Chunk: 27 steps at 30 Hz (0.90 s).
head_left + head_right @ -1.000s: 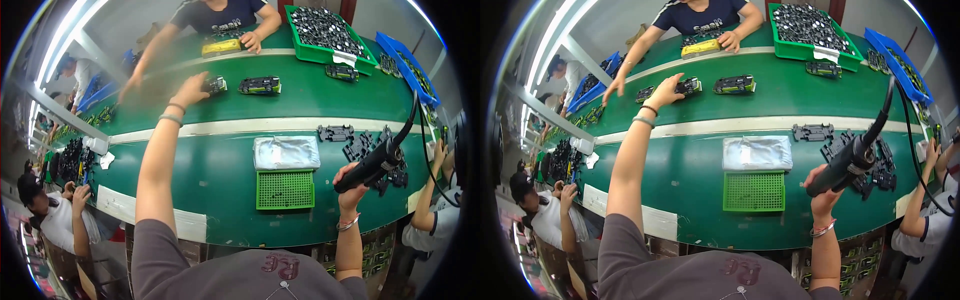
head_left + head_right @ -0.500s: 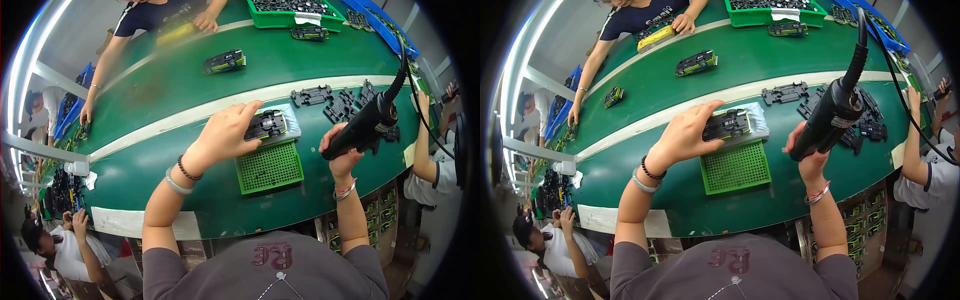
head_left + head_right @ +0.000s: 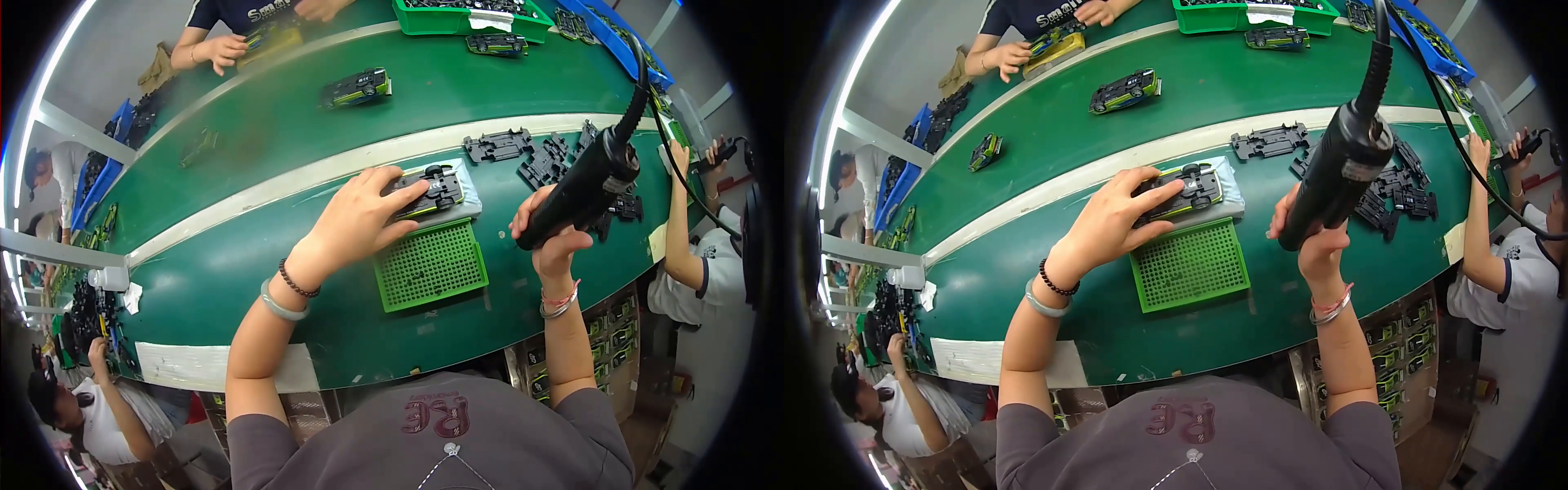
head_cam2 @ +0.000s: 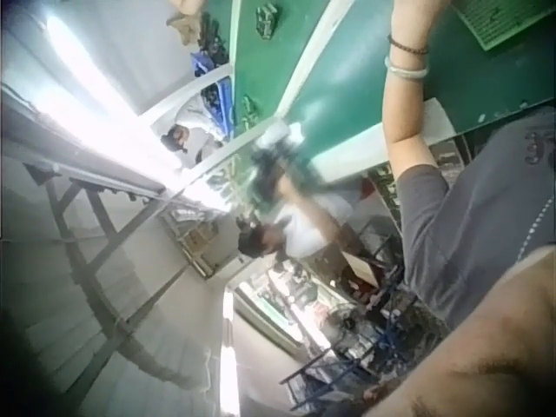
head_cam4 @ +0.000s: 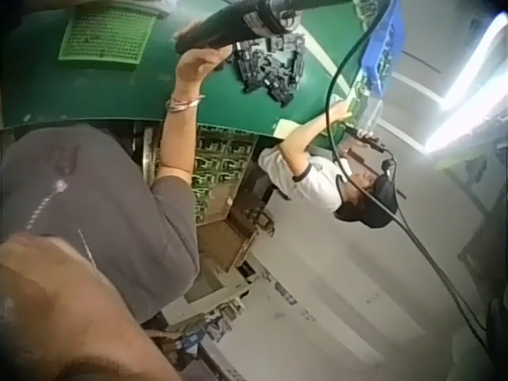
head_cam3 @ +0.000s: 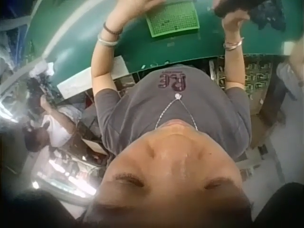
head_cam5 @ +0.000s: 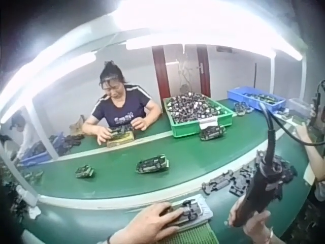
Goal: The person assembles toy cars on an assembly line by driving screws with an electric screwdriver and places the finished cars into a storage tray by hand.
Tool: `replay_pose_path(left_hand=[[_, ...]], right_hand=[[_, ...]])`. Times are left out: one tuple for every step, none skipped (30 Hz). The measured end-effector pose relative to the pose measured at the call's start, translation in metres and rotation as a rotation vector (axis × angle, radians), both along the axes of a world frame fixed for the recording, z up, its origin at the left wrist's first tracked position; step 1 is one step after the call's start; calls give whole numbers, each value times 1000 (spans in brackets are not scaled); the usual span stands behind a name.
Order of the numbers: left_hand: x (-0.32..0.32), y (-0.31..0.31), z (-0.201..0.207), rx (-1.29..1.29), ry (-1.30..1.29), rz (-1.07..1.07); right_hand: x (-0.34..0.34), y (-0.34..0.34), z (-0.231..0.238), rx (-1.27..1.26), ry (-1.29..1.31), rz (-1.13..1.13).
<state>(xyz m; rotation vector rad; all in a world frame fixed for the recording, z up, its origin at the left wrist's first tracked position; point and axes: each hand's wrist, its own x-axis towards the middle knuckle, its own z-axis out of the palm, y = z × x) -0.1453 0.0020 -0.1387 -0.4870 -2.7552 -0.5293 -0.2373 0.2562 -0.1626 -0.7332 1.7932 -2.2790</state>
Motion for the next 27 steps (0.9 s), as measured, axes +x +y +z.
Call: replay_pose_path(left_hand=[[0,0,-1,-18,8,5],[0,1,-2,-10,7,0],[1,1,-2,-33,6,7],[0,2,-1,-56,4,13],[-2,0,-1,-63,25,10],[-2,1,0,-57,27,10],[-1,-3,-1,-47,38,7],[1,-4,-3,-38,50,4],[-1,-5,-4,-29,54,7],[-2,-4,-6,-20,55,2],[-2,-4,-9,-15,59,2],[-1,-4,-10,-11,62,4],[-1,-3,-11,-7,64,4],[-1,-3,-12,-7,73,3],[-1,-3,-13,-8,80,3],[-1,-3,-14,-4,80,5],[-1,-4,-14,-9,89,0],[0,-4,-14,-14,99,-4],[0,-4,-14,-12,98,-2],[0,-4,-15,-10,95,-1],[0,-4,-15,-8,92,-2],[0,-4,-15,-6,92,-2],[0,-3,-15,-6,92,2],[0,-3,-15,-7,91,6],[1,-3,-14,-6,90,6],[1,-4,-13,-10,68,9],[1,-5,-13,-13,47,11]], right_hand=[[0,0,1,8,-1,-4],[-1,-1,2,-9,3,0],[-1,-2,5,-24,5,7],[0,-4,11,-13,-1,4],[1,-9,18,-139,-9,5],[8,-12,26,-257,-21,-2],[14,-19,32,-244,-32,-5],[20,-26,38,-307,-43,39],[23,-33,42,-373,-43,80],[27,-36,40,-365,-42,75],[31,-39,37,-363,-55,112],[34,-41,33,-364,-70,152],[36,-44,28,-340,-65,124],[36,-44,22,-336,-63,124],[38,-43,15,-346,-49,123],[38,-43,11,-357,-36,122],[39,-43,8,-353,-36,124],[39,-43,6,-352,-21,114],[40,-44,5,-350,-5,104],[41,-45,5,-348,-6,105],[43,-46,7,-312,-24,71],[43,-47,7,-277,-41,37],[43,-47,6,-275,-42,37],[43,-47,6,-265,-33,36],[43,-47,6,-257,-24,35],[43,-48,5,-255,-26,34],[43,-49,4,-264,-5,32]])
